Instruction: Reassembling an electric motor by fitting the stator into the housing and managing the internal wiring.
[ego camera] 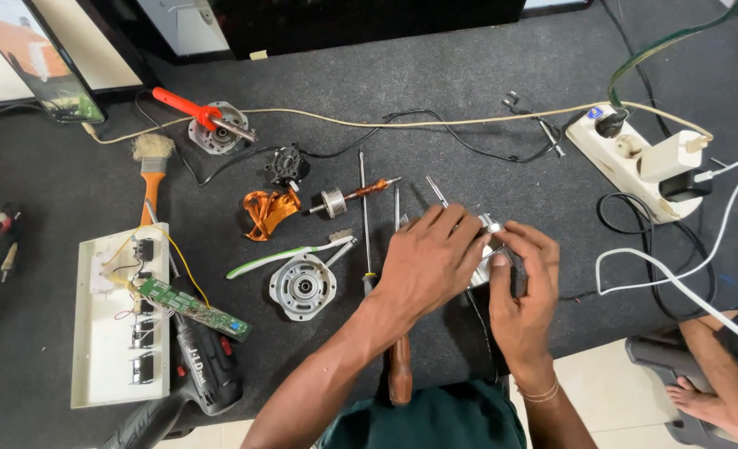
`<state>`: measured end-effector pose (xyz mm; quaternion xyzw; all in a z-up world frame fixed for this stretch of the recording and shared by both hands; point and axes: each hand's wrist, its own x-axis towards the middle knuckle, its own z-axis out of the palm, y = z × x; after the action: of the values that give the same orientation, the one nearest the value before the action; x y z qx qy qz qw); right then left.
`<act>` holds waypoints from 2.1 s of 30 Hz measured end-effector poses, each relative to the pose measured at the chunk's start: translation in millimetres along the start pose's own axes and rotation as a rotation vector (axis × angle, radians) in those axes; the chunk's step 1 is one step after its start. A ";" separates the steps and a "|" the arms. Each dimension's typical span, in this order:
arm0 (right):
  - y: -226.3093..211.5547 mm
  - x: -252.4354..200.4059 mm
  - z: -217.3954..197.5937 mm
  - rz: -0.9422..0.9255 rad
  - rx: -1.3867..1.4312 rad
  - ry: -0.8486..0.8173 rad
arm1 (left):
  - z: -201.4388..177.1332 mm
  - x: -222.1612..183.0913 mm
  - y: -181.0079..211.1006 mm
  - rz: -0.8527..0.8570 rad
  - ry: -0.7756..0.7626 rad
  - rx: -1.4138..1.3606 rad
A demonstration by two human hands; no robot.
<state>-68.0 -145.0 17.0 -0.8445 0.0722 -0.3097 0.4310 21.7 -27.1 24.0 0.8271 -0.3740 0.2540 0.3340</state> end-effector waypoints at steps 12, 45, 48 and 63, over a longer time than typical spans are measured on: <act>37.1 7.5 28.8 -0.238 -0.131 0.135 | -4.6 -2.8 -14.3 -0.312 -0.026 -0.493; 49.7 7.7 31.8 0.171 0.209 0.115 | -33.2 -16.8 -51.1 -0.357 0.214 -0.397; 59.0 8.5 32.0 0.259 0.329 0.119 | -50.5 -10.9 -59.5 -0.485 0.261 -0.363; -6.6 115.2 11.6 0.486 -0.036 -0.696 | -54.1 -11.0 -91.3 -0.510 -0.035 0.039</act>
<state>29.8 -177.9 70.1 -0.8645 0.1245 0.1059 0.4753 78.0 63.5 18.6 0.9052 -0.1539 0.1545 0.3648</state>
